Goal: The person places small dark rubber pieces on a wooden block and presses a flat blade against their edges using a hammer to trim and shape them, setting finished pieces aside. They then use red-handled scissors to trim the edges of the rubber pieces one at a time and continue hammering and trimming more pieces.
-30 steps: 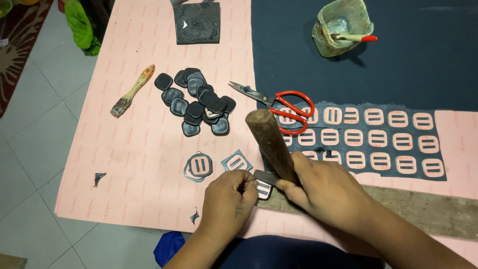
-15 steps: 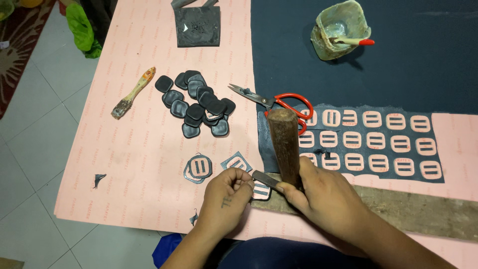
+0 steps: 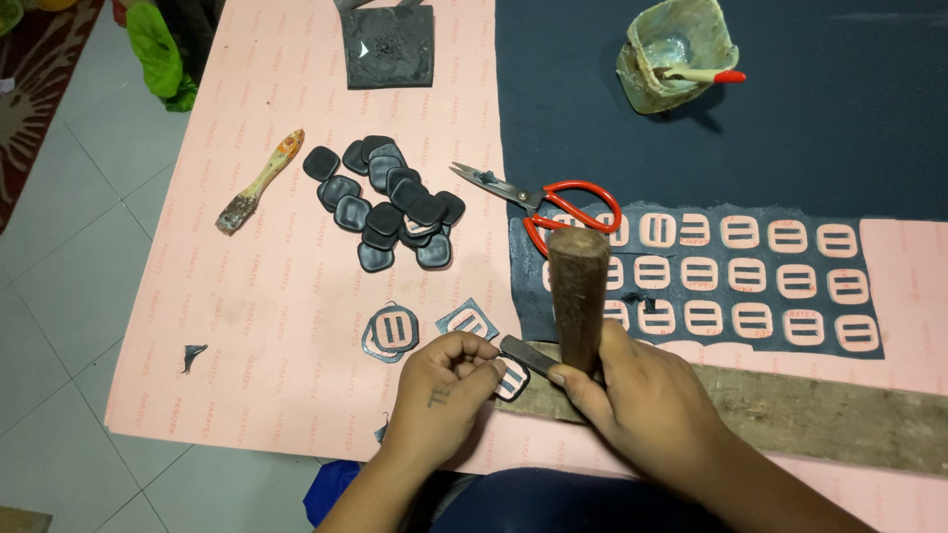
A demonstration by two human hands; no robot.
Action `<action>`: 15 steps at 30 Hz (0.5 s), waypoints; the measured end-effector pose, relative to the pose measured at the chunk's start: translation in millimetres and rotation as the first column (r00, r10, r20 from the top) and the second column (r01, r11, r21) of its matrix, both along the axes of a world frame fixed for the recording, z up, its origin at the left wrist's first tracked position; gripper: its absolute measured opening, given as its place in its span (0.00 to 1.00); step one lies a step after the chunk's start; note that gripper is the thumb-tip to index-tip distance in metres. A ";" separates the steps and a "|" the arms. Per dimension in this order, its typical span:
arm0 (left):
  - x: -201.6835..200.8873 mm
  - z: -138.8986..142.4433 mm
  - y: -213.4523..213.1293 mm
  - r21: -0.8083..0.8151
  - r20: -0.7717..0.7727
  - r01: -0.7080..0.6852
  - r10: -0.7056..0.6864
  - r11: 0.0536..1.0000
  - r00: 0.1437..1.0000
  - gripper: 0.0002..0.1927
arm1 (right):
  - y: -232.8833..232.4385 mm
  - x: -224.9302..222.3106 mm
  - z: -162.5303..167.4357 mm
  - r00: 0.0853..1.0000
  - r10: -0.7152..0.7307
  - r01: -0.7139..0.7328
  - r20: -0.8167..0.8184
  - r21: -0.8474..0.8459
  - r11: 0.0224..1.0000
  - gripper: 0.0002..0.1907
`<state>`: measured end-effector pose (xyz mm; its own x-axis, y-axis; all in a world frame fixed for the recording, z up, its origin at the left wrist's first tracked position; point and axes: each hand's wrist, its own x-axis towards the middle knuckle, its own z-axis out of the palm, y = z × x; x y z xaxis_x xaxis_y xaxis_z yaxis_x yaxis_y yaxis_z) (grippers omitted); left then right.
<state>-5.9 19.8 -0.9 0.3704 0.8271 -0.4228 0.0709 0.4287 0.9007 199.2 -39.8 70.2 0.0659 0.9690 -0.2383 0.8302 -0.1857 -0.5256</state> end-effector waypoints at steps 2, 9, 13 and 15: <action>1.7 4.5 -0.6 0.028 -0.003 0.013 -0.013 1.000 1.000 0.06 | 8.1 -0.5 7.1 1.000 0.004 -0.003 0.017 -0.087 0.996 0.24; 4.5 23.2 -3.8 0.233 -0.174 0.069 -0.028 0.970 0.984 0.06 | 34.6 -3.7 29.6 0.985 0.162 -0.159 0.064 -0.048 0.986 0.23; 6.7 27.8 -4.8 0.266 -0.217 0.058 0.001 0.962 0.976 0.07 | 38.6 -0.4 36.1 0.979 0.184 -0.164 0.092 -0.195 0.967 0.24; 6.9 28.2 -5.8 0.277 -0.250 0.058 0.014 0.959 0.968 0.06 | 33.0 -1.7 34.8 0.974 0.199 -0.184 0.106 -0.134 0.974 0.23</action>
